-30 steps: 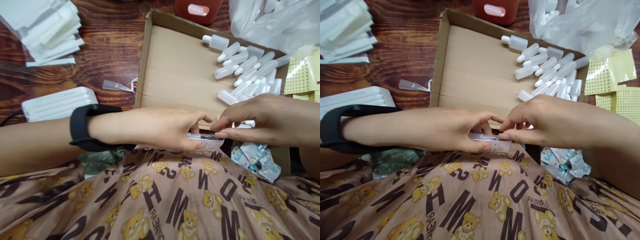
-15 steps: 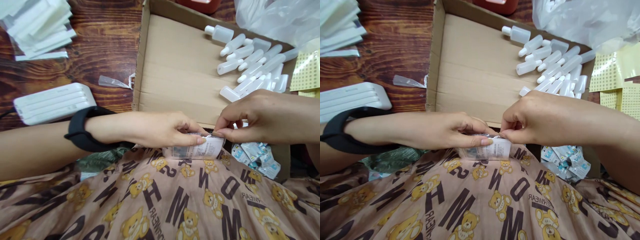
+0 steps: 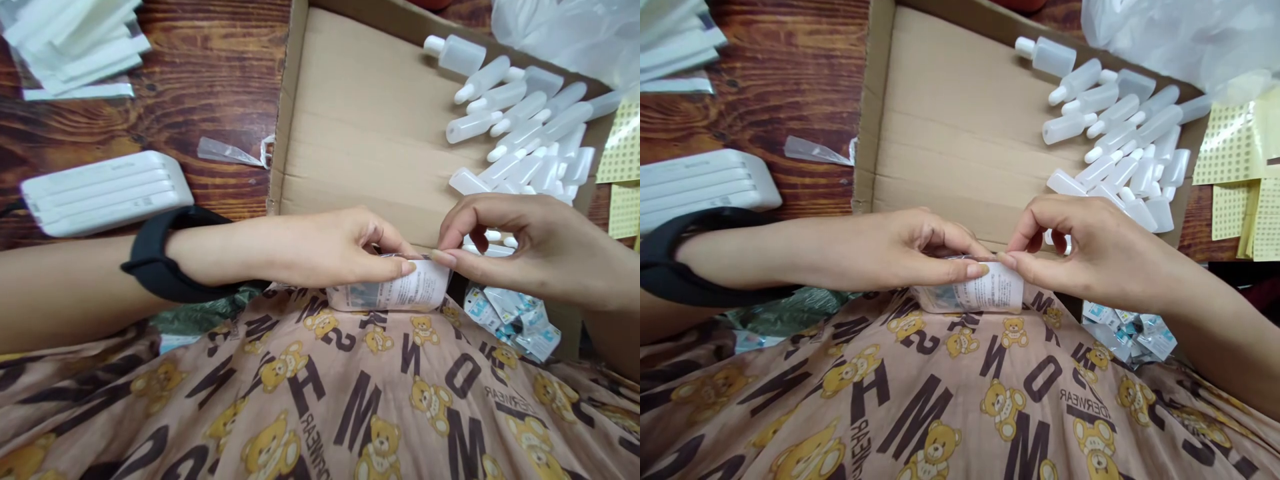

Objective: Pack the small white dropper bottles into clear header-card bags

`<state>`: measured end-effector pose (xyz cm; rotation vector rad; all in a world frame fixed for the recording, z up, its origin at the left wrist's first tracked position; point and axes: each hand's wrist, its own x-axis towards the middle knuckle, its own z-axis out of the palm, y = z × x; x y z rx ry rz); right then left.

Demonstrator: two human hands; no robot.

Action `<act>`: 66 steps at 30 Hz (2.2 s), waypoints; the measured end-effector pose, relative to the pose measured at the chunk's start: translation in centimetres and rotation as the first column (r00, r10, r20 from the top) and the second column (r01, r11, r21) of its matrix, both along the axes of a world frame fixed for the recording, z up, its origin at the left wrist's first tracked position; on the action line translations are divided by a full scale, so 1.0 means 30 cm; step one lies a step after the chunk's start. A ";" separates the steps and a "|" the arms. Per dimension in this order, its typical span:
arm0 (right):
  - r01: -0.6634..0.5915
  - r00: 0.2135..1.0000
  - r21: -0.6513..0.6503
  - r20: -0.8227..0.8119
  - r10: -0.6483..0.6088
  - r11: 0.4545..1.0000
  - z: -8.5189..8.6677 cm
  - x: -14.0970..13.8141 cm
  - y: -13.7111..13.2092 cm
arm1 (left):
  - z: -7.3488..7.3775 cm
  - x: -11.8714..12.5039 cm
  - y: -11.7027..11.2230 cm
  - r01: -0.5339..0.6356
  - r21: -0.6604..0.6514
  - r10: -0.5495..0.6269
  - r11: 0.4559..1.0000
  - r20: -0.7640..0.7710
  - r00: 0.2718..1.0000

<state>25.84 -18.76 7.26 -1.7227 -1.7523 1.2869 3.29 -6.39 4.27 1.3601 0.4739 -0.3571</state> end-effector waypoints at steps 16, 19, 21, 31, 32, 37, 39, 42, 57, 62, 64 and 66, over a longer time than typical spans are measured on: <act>0.017 1.000 -0.058 -0.007 -0.017 0.998 0.003 -0.009 0.027 | 0.014 0.004 -0.001 0.008 0.008 -0.008 1.000 0.008 1.000; 0.023 0.999 -0.058 -0.022 -0.024 0.998 0.001 -0.009 0.023 | 0.015 0.004 -0.002 0.008 0.014 -0.008 1.000 0.007 1.000; 0.034 0.999 -0.058 -0.027 -0.035 0.998 -0.001 -0.009 0.021 | 0.015 0.003 -0.002 0.009 0.000 -0.009 1.000 -0.003 1.000; -0.011 1.000 0.013 0.014 0.011 1.000 -0.026 -0.003 0.019 | 0.012 0.012 -0.009 0.054 0.144 -0.062 0.988 0.051 0.997; -0.024 1.000 0.011 0.010 0.024 1.000 -0.027 -0.003 0.021 | 0.011 0.017 -0.007 0.050 0.176 -0.057 0.983 0.031 0.998; -0.027 0.999 -0.038 -0.038 0.025 0.999 0.012 0.013 0.013 | 0.004 0.014 0.065 0.015 0.067 -0.015 0.998 0.007 1.000; 0.098 0.988 -0.018 -0.115 -0.099 0.995 0.030 0.023 -0.005 | -0.009 -0.008 0.094 -0.119 -0.105 0.125 0.987 0.058 0.990; 0.390 0.888 0.063 -0.291 -0.357 0.919 0.016 0.036 -0.041 | -0.050 -0.035 0.072 -0.358 -0.313 0.400 0.880 0.080 0.913; 0.764 0.644 0.409 -0.449 -0.619 0.498 -0.166 -0.031 -0.255 | -0.170 0.038 -0.230 -0.157 0.326 0.004 0.932 0.426 0.905; 0.800 0.525 0.442 -0.190 -0.830 0.405 -0.108 -0.016 -0.556 | -0.158 0.046 -0.241 0.250 0.297 -0.346 0.922 0.336 0.876; 0.848 0.344 0.434 -0.013 -0.939 0.305 -0.062 0.013 -0.718 | -0.155 0.050 -0.230 0.349 0.291 -0.433 0.891 0.311 0.846; 0.902 0.088 0.400 0.193 -0.977 0.161 -0.036 0.055 -0.874 | -0.157 0.051 -0.217 0.395 0.286 -0.473 0.873 0.300 0.829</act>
